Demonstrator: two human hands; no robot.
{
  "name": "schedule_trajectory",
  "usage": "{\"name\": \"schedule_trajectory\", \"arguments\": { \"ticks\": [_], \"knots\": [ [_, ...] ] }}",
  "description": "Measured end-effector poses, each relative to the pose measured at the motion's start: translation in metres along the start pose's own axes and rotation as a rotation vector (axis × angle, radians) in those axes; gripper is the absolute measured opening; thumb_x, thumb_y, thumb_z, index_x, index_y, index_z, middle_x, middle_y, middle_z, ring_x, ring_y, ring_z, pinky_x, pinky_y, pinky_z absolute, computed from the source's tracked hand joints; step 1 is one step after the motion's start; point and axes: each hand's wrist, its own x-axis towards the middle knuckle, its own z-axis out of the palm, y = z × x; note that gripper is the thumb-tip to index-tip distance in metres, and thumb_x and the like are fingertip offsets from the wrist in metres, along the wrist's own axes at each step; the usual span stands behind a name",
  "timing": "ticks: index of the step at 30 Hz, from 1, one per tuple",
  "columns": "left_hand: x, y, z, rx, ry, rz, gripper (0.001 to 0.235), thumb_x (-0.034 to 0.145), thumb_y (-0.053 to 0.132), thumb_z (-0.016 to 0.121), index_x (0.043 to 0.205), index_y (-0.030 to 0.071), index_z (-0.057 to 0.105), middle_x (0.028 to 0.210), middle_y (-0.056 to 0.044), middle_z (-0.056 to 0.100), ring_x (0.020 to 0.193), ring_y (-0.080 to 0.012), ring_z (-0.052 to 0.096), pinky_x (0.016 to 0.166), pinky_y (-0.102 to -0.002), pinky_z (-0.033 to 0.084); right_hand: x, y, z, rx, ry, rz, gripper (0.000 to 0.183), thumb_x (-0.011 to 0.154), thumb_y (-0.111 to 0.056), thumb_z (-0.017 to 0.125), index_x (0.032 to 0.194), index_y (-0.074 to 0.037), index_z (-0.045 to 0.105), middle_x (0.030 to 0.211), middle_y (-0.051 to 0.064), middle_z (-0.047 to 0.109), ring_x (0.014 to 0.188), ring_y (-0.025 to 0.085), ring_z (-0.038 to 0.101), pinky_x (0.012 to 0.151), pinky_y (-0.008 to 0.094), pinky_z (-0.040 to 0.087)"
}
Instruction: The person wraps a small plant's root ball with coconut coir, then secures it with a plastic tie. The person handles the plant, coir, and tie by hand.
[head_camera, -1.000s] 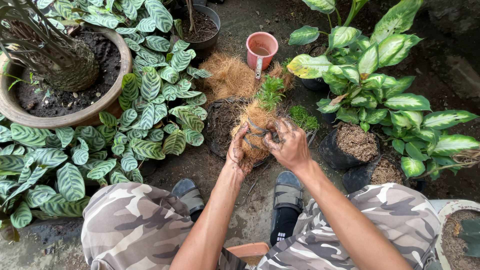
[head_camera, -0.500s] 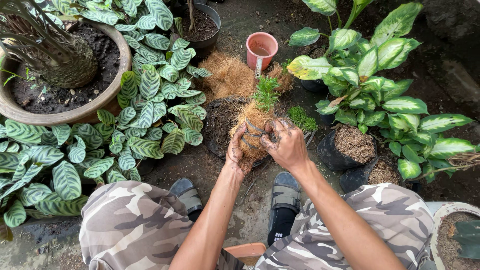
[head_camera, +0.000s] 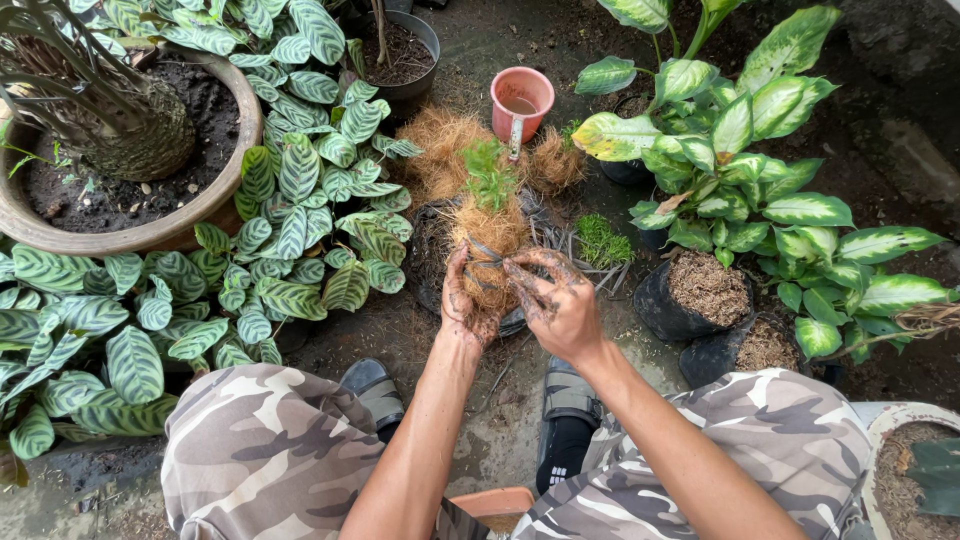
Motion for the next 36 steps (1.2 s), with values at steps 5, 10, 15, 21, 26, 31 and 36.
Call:
{"name": "schedule_trajectory", "arguments": {
  "ticks": [5, 10, 15, 21, 26, 31, 36],
  "knots": [
    [0.000, 0.003, -0.010, 0.015, -0.057, 0.001, 0.058, 0.091, 0.044, 0.062, 0.139, 0.013, 0.056, 0.131, -0.014, 0.066, 0.112, -0.0315, 0.067, 0.094, -0.051, 0.058, 0.004, -0.001, -0.007, -0.086, 0.003, -0.108, 0.029, 0.082, -0.003, 0.075, 0.111, 0.001, 0.074, 0.108, 0.020, 0.076, 0.104, 0.033, 0.074, 0.095, 0.043, 0.060],
    [-0.001, 0.000, -0.013, 0.072, -0.026, -0.013, 0.055, 0.090, 0.041, 0.062, 0.138, 0.015, 0.056, 0.132, -0.013, 0.066, 0.113, -0.0320, 0.068, 0.094, -0.052, 0.059, 0.007, 0.005, -0.012, 0.065, -0.036, 0.133, 0.026, 0.086, -0.007, 0.077, 0.110, 0.003, 0.071, 0.101, 0.014, 0.077, 0.087, 0.026, 0.078, 0.082, 0.036, 0.064],
    [-0.002, -0.001, -0.014, 0.117, -0.031, -0.004, 0.054, 0.090, 0.041, 0.064, 0.137, 0.016, 0.057, 0.130, -0.012, 0.067, 0.113, -0.0309, 0.068, 0.093, -0.052, 0.058, 0.012, 0.007, -0.020, -0.038, -0.126, 0.073, 0.021, 0.085, -0.011, 0.080, 0.104, -0.001, 0.076, 0.101, 0.017, 0.078, 0.084, 0.027, 0.078, 0.077, 0.036, 0.063],
    [0.003, -0.004, -0.018, 0.163, 0.041, -0.016, 0.052, 0.090, 0.039, 0.066, 0.136, 0.016, 0.059, 0.127, -0.009, 0.068, 0.111, -0.0291, 0.067, 0.092, -0.050, 0.058, 0.021, 0.009, -0.027, -0.103, -0.185, -0.023, 0.022, 0.084, -0.016, 0.081, 0.101, -0.001, 0.077, 0.103, 0.021, 0.076, 0.088, 0.033, 0.075, 0.083, 0.039, 0.061],
    [0.003, -0.004, -0.018, 0.139, 0.037, -0.046, 0.052, 0.089, 0.037, 0.065, 0.137, 0.016, 0.058, 0.128, -0.011, 0.068, 0.113, -0.0303, 0.068, 0.096, -0.051, 0.058, 0.024, 0.015, -0.028, -0.104, -0.262, 0.026, 0.021, 0.086, -0.016, 0.079, 0.102, -0.002, 0.078, 0.102, 0.019, 0.077, 0.090, 0.033, 0.075, 0.087, 0.040, 0.060],
    [0.000, -0.006, -0.019, 0.150, -0.005, -0.071, 0.057, 0.091, 0.040, 0.064, 0.139, 0.012, 0.057, 0.129, -0.013, 0.068, 0.113, -0.0310, 0.068, 0.097, -0.050, 0.058, 0.019, 0.026, -0.027, -0.053, -0.277, 0.090, 0.026, 0.085, -0.018, 0.077, 0.101, 0.003, 0.075, 0.105, 0.023, 0.075, 0.094, 0.036, 0.074, 0.091, 0.041, 0.059],
    [0.004, -0.013, -0.018, 0.179, -0.012, -0.114, 0.057, 0.092, 0.042, 0.063, 0.139, 0.010, 0.058, 0.129, -0.012, 0.068, 0.112, -0.0303, 0.068, 0.097, -0.049, 0.058, 0.009, 0.036, -0.015, -0.271, -0.391, 0.211, 0.057, 0.085, -0.032, 0.079, 0.117, 0.013, 0.062, 0.107, 0.030, 0.071, 0.097, 0.043, 0.070, 0.099, 0.049, 0.050]
  ]
}}
